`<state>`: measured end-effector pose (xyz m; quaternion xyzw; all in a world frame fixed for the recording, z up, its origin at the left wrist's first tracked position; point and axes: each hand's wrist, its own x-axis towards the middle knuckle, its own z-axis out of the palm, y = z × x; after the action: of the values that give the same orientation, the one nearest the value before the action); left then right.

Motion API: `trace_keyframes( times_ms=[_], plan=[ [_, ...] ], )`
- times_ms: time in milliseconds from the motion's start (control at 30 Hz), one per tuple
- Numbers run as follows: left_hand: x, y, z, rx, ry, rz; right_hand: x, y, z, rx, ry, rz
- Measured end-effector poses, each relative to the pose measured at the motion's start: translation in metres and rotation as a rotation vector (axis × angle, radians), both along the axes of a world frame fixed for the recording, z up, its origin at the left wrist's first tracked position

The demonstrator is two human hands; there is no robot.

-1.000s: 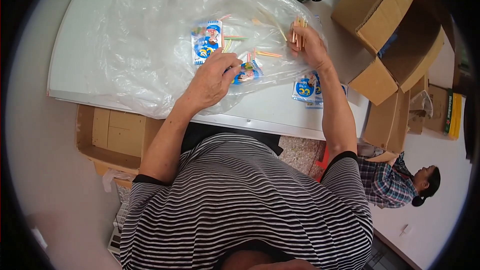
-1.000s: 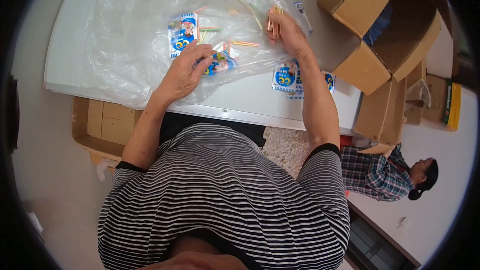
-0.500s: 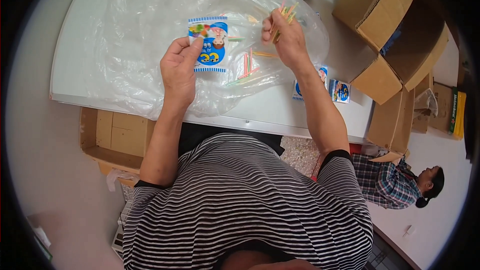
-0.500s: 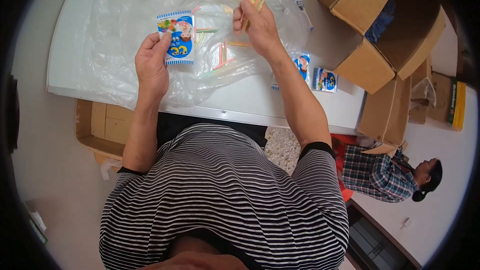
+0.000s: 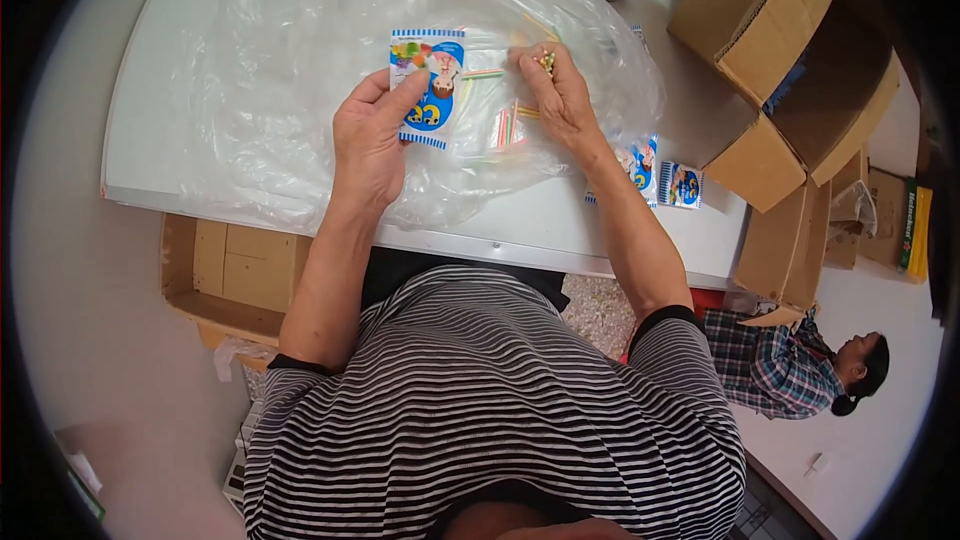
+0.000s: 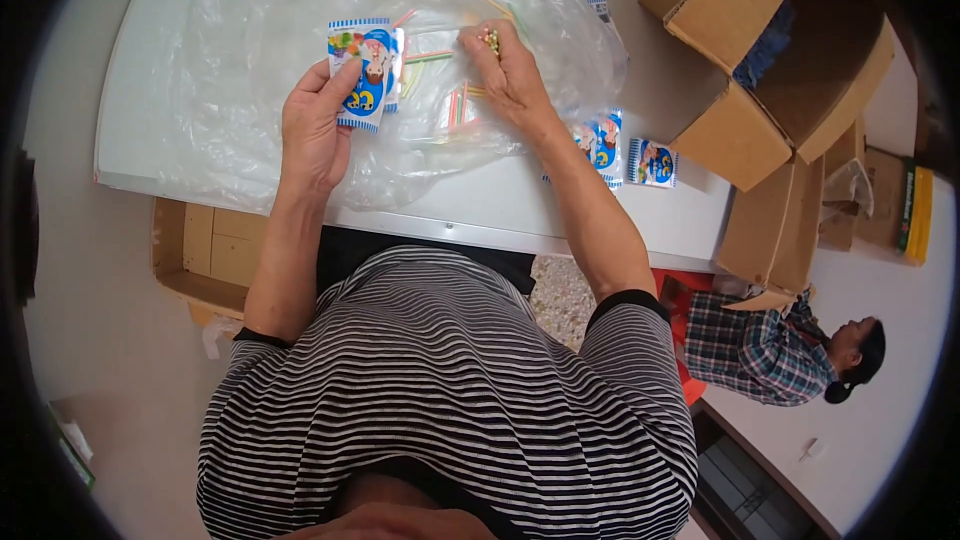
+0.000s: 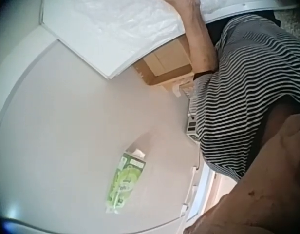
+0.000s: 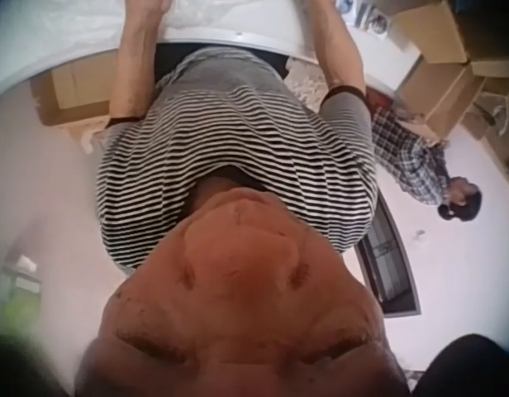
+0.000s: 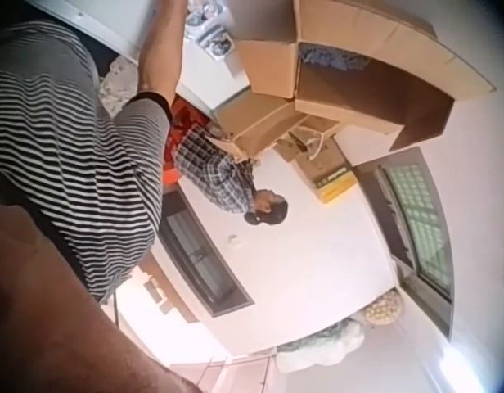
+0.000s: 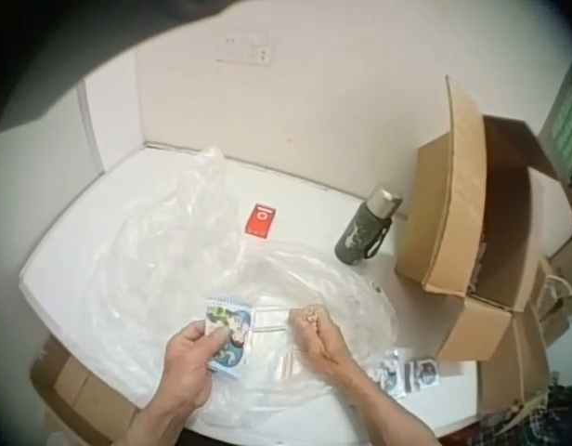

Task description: Sort small items into plastic packets and then pack those packets into cardboard boxes.

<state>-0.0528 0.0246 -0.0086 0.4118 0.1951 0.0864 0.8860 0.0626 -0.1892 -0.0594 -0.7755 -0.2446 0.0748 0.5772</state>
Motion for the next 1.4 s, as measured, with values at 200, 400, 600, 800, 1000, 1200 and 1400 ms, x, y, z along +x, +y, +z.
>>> trace_keyframes(
  times_ms=[200, 400, 600, 800, 1000, 1200, 1400],
  plan=[
    [-0.01, 0.005, -0.002, -0.001, -0.003, 0.003, -0.005, 0.007, 0.0, 0.016, -0.007, -0.035],
    [-0.012, 0.006, -0.004, 0.051, -0.024, -0.001, -0.005, 0.005, 0.003, 0.045, 0.026, -0.091],
    [-0.014, 0.003, 0.002, 0.19, -0.012, -0.091, -0.004, 0.001, 0.035, 0.145, 0.136, -0.206],
    [-0.019, 0.004, -0.003, 0.525, -0.025, -0.179, -0.02, 0.024, 0.07, 0.71, 0.31, 0.056],
    [-0.026, -0.004, 0.002, 0.569, -0.088, -0.295, -0.029, 0.044, 0.091, 0.968, 0.31, 0.254],
    [-0.027, -0.006, 0.001, 0.493, -0.111, -0.365, -0.042, 0.053, 0.099, 0.895, 0.266, 0.251],
    [-0.027, -0.008, 0.0, 0.442, -0.113, -0.354, -0.044, 0.051, 0.089, 0.852, 0.249, 0.232]
  ],
)
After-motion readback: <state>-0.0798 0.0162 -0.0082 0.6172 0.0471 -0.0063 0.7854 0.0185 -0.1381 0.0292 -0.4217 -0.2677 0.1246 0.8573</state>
